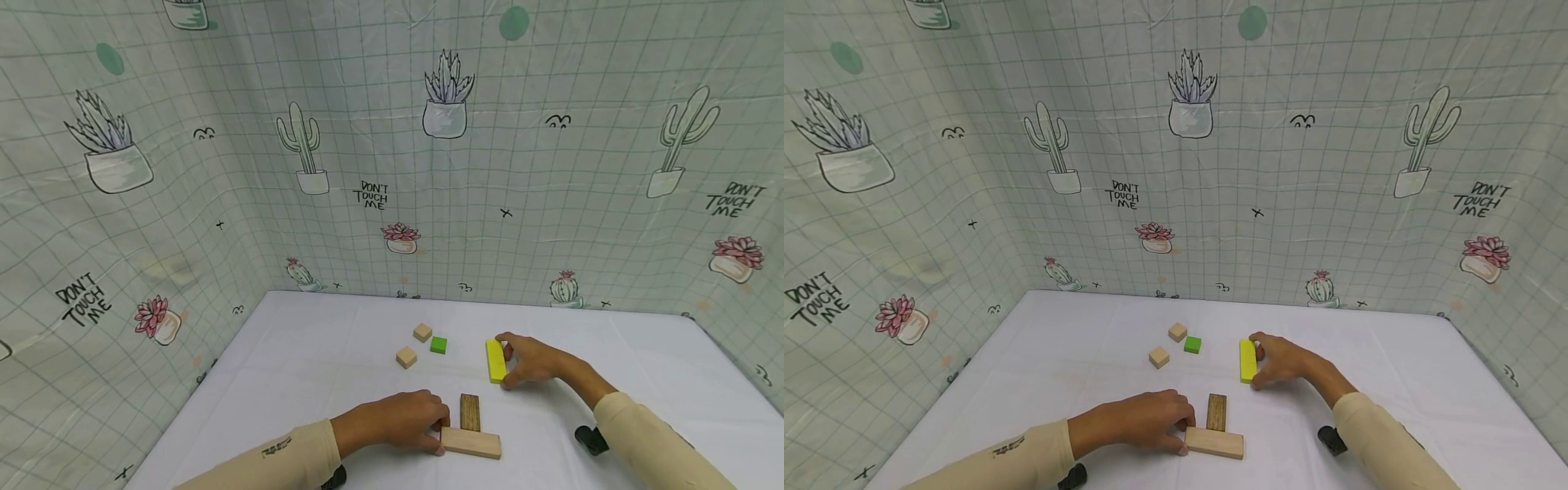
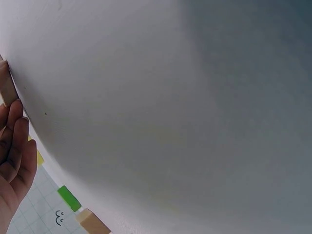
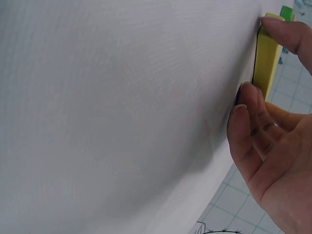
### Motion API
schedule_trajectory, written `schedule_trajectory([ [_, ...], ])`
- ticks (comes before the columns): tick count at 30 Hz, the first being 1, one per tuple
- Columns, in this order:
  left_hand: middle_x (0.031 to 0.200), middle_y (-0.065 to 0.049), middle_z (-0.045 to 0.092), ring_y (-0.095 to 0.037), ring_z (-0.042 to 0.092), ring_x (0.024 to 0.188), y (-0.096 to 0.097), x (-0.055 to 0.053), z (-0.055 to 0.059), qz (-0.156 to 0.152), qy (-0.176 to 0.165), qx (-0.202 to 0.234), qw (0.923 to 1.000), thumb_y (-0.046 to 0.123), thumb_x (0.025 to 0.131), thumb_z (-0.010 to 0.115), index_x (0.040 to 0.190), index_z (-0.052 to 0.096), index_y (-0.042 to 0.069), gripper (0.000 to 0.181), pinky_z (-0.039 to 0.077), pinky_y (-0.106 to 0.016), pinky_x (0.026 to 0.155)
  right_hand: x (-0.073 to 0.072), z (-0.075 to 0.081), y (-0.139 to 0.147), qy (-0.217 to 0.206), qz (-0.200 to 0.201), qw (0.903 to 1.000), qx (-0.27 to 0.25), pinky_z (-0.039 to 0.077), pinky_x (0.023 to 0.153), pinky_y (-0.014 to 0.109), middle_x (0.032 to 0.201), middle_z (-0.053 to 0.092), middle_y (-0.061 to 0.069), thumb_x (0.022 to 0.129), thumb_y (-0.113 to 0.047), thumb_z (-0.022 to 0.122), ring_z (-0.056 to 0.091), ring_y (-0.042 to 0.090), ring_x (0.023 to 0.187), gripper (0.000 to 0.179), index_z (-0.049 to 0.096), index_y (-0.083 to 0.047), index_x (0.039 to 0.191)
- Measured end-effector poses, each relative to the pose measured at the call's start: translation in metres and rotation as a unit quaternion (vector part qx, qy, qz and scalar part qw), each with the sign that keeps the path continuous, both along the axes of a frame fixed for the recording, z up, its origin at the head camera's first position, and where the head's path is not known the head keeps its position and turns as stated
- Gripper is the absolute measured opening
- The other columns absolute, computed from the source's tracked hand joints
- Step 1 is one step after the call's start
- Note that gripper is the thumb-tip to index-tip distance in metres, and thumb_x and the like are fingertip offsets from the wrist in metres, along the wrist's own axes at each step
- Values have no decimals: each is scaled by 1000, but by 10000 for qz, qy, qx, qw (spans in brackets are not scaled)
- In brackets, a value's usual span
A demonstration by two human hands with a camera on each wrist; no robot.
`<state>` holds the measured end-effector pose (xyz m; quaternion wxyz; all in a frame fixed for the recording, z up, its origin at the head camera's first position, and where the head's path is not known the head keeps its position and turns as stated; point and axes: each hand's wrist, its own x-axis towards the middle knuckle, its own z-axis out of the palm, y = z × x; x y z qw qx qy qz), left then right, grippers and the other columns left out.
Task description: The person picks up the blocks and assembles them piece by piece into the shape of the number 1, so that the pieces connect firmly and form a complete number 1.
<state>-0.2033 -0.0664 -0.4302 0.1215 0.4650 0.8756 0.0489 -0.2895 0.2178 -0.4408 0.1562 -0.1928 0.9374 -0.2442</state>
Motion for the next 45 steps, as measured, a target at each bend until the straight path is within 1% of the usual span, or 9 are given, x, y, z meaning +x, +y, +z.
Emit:
schedule_trajectory([
  [18,83,16,53,4,44,78,-1,0,-1,-26,-17,24,10000,40,83,70,104,64,18,30,40,-13,68,0,-3,-2,87,-9,10000,-4,42,82,41,101,54,4,65,-29,85,48,20,90,90,38,-1,136],
  [27,82,16,53,4,44,77,-1,0,-1,28,-35,20,10000,40,82,71,103,64,18,30,40,-13,67,1,-4,-3,92,30,9999,-35,43,82,41,101,54,4,65,-30,85,49,20,90,89,38,-1,136],
  [33,82,16,53,4,44,77,-1,0,-1,25,-31,32,10000,40,82,71,102,64,18,30,40,-13,67,0,-5,-3,77,-15,10000,-2,43,82,40,100,54,3,64,-29,86,49,19,89,90,38,-2,136],
  [40,81,16,52,4,44,76,-1,-1,-2,25,-102,47,9999,39,83,71,103,64,18,30,40,-12,66,3,-2,-4,9,102,9999,14,43,82,42,102,54,4,64,-29,86,49,20,89,91,37,-1,136],
  [45,82,16,53,4,44,76,-1,-2,-2,30,-119,49,9999,39,83,71,104,64,17,31,40,-12,67,6,2,-4,-74,83,9999,106,42,81,42,104,54,5,63,-27,86,48,20,89,93,37,-1,137],
])
